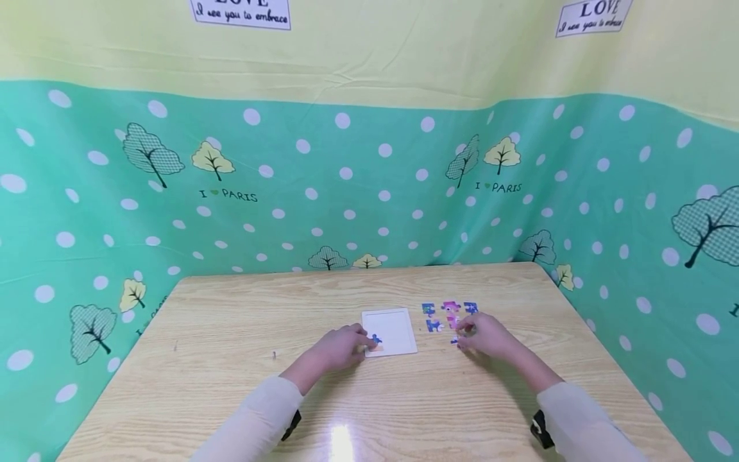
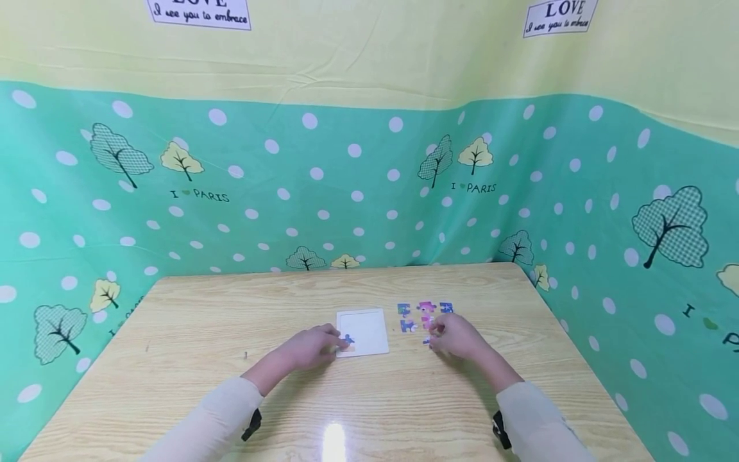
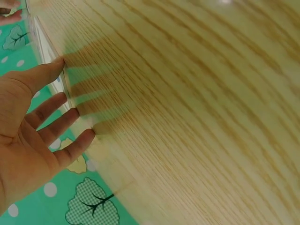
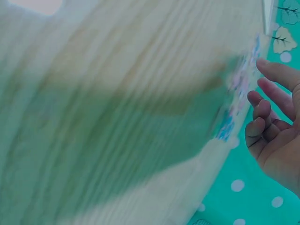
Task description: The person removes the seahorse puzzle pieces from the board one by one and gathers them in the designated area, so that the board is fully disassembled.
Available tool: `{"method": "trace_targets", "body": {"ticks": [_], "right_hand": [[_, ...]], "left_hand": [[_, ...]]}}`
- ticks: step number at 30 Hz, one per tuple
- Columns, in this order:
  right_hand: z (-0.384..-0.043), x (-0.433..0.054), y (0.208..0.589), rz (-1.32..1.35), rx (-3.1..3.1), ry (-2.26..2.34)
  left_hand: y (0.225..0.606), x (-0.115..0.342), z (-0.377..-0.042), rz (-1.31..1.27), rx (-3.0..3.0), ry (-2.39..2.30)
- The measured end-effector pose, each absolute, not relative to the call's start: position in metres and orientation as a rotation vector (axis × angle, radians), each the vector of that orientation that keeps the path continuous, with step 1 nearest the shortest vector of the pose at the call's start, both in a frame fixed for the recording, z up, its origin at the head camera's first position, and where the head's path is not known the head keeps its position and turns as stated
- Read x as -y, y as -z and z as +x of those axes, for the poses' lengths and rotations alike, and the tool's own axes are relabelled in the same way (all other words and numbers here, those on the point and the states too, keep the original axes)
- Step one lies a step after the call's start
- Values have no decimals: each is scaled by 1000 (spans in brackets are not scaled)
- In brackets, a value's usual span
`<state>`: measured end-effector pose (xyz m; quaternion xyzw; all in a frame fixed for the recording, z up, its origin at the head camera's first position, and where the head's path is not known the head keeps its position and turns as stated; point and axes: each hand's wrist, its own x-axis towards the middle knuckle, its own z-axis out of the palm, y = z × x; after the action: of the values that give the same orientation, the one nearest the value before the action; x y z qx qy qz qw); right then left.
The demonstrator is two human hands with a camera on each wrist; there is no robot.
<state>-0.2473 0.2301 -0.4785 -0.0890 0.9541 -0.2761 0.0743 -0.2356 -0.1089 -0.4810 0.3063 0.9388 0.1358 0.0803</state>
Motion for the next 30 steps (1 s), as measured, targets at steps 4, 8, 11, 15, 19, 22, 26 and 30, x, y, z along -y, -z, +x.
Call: {"method": "trace_targets", "body": {"ticks": [4,8,11,15,19,22,26,30], "right_hand": [[-250,-218,474,-368,-2866,903],[-250,-200,471,-402,-2838,968],[-251,-187,473,-422,-2831,977],[-254,-173,479,-487,-2816,1006],[-256,-159,484,-507,-2799,1036],[-256,-151,487,-489,-2780,1042],[-256,-141,491,-496,-2743,1082],[-257,-129,493,-559,-2709,1126]], "left_hand": [[482,109,-235,904,-2812,-398],[482,109,-235,898,-2816,-397],[482,109,-235,900,-2818,-398],[483,108,-236,915,-2824,-399],[483,107,-236,917,-2829,-407],[484,107,-236,922,-2837,-405],[485,106,-236,929,-2846,-400],[485,106,-238,931,-2853,-408]]}}
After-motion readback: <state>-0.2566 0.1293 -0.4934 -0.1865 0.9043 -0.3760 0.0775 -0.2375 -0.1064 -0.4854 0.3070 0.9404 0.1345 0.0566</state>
